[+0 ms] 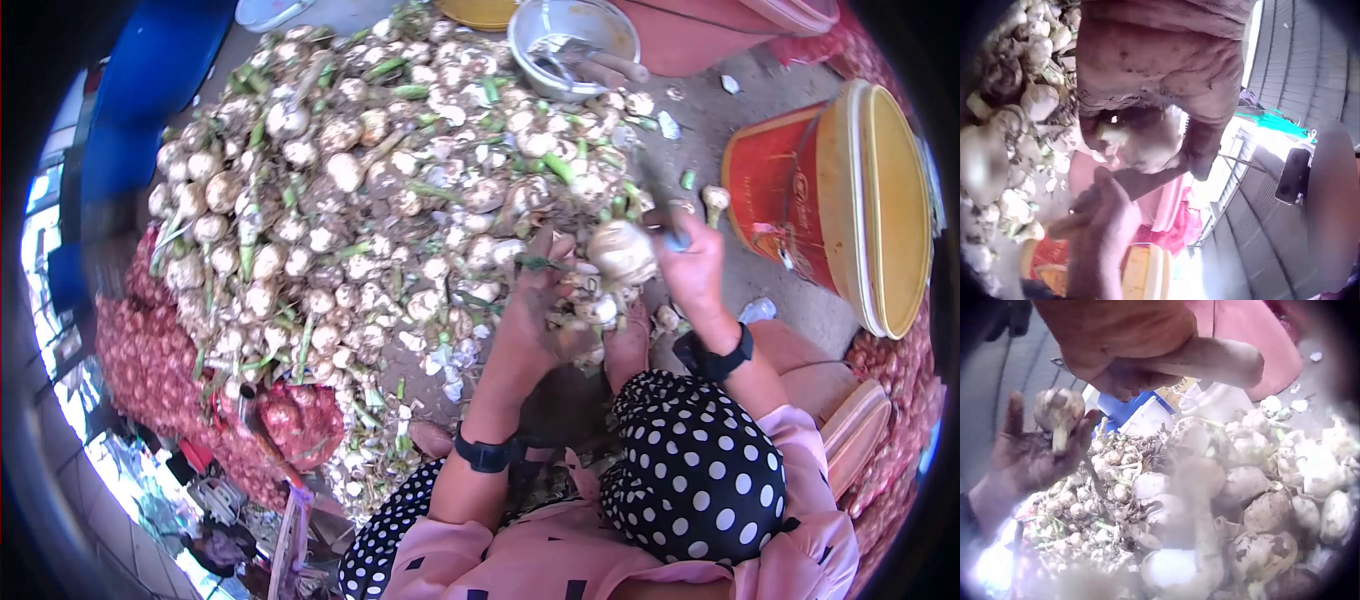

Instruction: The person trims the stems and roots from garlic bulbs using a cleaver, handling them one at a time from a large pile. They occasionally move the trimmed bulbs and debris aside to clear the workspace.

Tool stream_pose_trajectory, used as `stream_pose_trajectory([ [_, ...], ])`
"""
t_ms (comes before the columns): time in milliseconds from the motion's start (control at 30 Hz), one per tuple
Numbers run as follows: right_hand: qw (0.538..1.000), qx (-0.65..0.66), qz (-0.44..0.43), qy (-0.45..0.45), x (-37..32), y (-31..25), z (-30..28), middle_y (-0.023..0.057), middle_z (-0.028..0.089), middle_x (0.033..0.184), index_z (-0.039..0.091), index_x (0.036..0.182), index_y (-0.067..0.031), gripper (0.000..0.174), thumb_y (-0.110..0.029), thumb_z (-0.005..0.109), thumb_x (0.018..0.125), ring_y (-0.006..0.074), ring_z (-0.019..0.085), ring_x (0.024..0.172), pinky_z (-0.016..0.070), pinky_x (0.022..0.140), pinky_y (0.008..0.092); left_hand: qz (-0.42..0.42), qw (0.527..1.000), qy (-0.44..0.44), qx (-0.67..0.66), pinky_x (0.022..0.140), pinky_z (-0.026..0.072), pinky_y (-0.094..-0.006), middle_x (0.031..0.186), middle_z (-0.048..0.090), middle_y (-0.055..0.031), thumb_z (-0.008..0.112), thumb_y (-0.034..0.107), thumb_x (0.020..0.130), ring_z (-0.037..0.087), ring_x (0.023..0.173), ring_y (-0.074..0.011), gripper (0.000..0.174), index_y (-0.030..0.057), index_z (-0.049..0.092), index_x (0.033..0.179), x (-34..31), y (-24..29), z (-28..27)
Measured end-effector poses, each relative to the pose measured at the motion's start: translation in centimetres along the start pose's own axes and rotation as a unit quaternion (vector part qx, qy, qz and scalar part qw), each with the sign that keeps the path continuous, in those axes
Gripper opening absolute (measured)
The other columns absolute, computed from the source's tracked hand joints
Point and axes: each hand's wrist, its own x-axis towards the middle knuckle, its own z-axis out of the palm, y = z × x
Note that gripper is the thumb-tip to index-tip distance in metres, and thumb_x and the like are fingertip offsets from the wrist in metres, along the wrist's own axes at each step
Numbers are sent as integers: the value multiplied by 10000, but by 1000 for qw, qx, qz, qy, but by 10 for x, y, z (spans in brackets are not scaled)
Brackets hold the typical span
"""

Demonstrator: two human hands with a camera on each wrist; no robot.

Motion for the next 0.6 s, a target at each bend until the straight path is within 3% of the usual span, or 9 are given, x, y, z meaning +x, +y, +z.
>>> stream_pose_trajectory([
  [67,995,47,82,38,5,2,-9,-25,614,707,671,875,-31,128,2,639,756,46,528,637,431,586,207,-84,967,198,138,856,456,-272,1118,590,-83,706,-37,708,565,996,-148,527,15,521,1199,-6,-19,-43],
  [133,990,42,134,28,7,3,-15,-40,592,716,658,866,-23,93,-27,658,773,30,511,635,415,571,197,38,907,349,234,799,456,-256,838,557,-69,679,19,754,535,799,-135,372,-15,542,1098,-17,-69,-107],
  [167,986,56,156,-1,6,4,-14,-43,589,719,654,872,-20,98,-25,655,774,30,510,634,415,572,196,-106,827,381,399,850,465,-334,950,598,-143,690,129,759,586,884,-234,405,-27,530,1096,-25,-63,-129],
  [200,982,68,173,-30,6,4,-13,-47,587,723,649,878,-18,104,-23,652,774,30,508,633,416,574,195,-165,683,391,594,908,437,-426,1083,598,-216,696,250,747,589,1002,-339,536,-38,506,1157,-32,-79,-149],
  [267,980,86,173,-53,2,4,-7,-45,589,729,645,880,-16,106,-23,650,774,29,507,633,416,574,195,-303,707,285,572,958,392,-483,1159,563,-277,689,333,738,539,1095,-419,706,-55,431,1268,-33,-87,-180],
  [400,967,129,181,-124,-1,0,-1,-37,587,720,639,862,-17,87,-27,654,777,34,514,639,426,579,200,-324,677,205,628,848,475,-466,1022,643,-226,687,229,755,630,927,-380,681,-41,384,1302,-33,-107,-220],
  [433,971,124,129,-159,-6,-1,4,-27,586,702,640,851,-29,71,-32,656,782,40,531,642,432,573,205,-308,830,227,406,839,489,-452,1025,645,-214,662,154,767,635,931,-356,647,-37,378,1315,-34,-93,-221],
  [467,975,75,72,-196,-9,-10,2,10,618,700,643,832,-45,65,-42,663,771,78,577,627,454,563,231,-276,920,233,153,829,503,-437,1027,647,-202,638,80,779,640,936,-332,622,-33,371,1329,-39,-82,-221],
  [600,947,4,-158,-280,-15,-31,20,51,618,695,626,844,-72,212,-99,704,648,197,615,602,475,536,321,-204,959,142,134,881,511,-317,1201,561,-141,564,-80,795,594,1030,-230,672,47,302,1402,-34,-26,-129],
])
